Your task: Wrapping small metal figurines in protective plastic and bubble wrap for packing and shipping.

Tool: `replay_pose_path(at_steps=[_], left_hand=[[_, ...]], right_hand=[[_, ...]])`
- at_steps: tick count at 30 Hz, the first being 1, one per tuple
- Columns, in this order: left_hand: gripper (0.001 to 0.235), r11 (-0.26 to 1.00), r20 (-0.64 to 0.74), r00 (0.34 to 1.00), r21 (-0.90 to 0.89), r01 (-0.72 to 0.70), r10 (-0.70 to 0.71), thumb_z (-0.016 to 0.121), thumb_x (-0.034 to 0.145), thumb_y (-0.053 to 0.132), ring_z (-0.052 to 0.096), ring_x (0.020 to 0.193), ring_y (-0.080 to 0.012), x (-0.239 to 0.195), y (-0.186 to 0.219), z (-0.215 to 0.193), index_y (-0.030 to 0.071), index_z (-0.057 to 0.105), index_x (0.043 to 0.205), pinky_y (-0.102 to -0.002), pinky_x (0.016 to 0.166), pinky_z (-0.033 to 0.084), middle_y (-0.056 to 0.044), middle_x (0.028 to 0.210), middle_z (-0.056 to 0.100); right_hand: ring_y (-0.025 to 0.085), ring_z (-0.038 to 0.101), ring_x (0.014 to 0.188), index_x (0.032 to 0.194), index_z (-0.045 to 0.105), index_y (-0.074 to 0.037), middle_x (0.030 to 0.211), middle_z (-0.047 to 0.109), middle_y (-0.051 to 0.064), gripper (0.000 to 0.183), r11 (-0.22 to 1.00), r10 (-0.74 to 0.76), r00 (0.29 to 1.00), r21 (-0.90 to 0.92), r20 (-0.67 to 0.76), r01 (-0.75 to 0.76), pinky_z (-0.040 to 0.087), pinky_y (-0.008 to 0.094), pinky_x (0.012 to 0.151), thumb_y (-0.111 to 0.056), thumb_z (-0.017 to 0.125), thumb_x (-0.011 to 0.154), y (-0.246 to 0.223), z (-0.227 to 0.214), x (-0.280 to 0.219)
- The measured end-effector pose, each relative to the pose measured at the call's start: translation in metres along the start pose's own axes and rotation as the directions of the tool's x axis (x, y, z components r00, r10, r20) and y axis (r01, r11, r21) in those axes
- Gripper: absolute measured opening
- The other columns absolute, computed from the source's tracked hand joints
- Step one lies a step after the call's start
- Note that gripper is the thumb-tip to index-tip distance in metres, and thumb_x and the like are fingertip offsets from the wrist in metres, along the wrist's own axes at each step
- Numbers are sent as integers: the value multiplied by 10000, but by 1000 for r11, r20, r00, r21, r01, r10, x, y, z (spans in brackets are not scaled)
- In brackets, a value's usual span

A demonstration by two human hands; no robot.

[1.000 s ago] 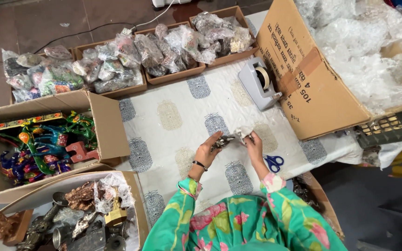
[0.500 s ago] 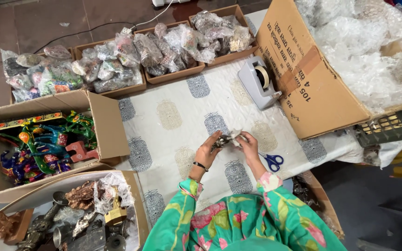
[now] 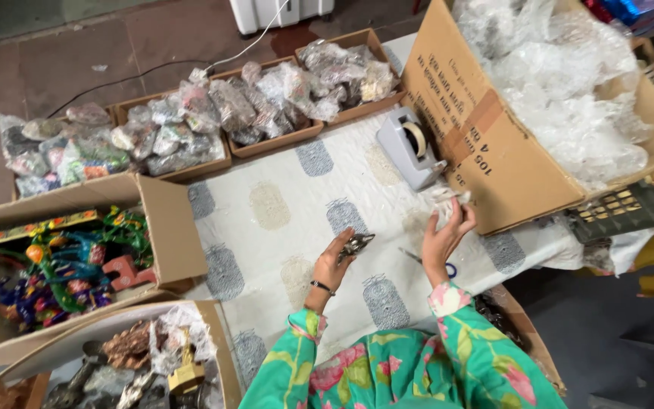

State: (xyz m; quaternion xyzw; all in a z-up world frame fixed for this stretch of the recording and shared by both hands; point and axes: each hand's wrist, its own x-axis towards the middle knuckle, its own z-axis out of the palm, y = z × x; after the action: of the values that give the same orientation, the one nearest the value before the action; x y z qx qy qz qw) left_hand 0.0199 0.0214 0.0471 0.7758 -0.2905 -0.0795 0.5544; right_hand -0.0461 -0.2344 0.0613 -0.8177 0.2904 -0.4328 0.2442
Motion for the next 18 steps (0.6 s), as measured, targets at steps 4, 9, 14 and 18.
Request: replay_pose_path(at_steps=[4,9,14,18], left_hand=[[713,1000,-3,1000,0,-22,22,779,780,-27,561,1344,-321,-3,-7,4,152,557,1434,-383,1085,502,-98,1469,582],[699,1000,9,1000,-2,10,-10,774,791,-20,586,1309,-312,3,-5,2,144,547,1432,-369,1063,513,-98,1448,593],[696,1000,14,1000,9,12,-12,776,780,-20,590,1309,-313,2,-3,1,147,559,1420,-368,1056,515,-93,1448,597],[714,999,7,1000,32,27,-27,786,771,-10,590,1310,-301,3,-6,2,162,555,1424,-368,1053,514,-77,1455,593]], right_hand=[[478,216,1507,1595,330,38,1596,342,280,787,928,-42,853,-295,521,226,187,691,1145,-348,636,982,104,26,-36],[351,214,1529,1526,384,-55,1637,300,154,806,947,179,691,-313,701,72,195,682,1137,-533,628,925,90,17,-15],[367,432,1423,1321,656,-82,1449,584,112,476,942,-158,825,-167,543,290,369,493,1165,-312,686,904,36,-19,33],[304,664,1093,1141,740,-91,1205,706,83,192,876,-464,880,-96,102,473,540,435,916,-108,661,966,-44,-85,111]])
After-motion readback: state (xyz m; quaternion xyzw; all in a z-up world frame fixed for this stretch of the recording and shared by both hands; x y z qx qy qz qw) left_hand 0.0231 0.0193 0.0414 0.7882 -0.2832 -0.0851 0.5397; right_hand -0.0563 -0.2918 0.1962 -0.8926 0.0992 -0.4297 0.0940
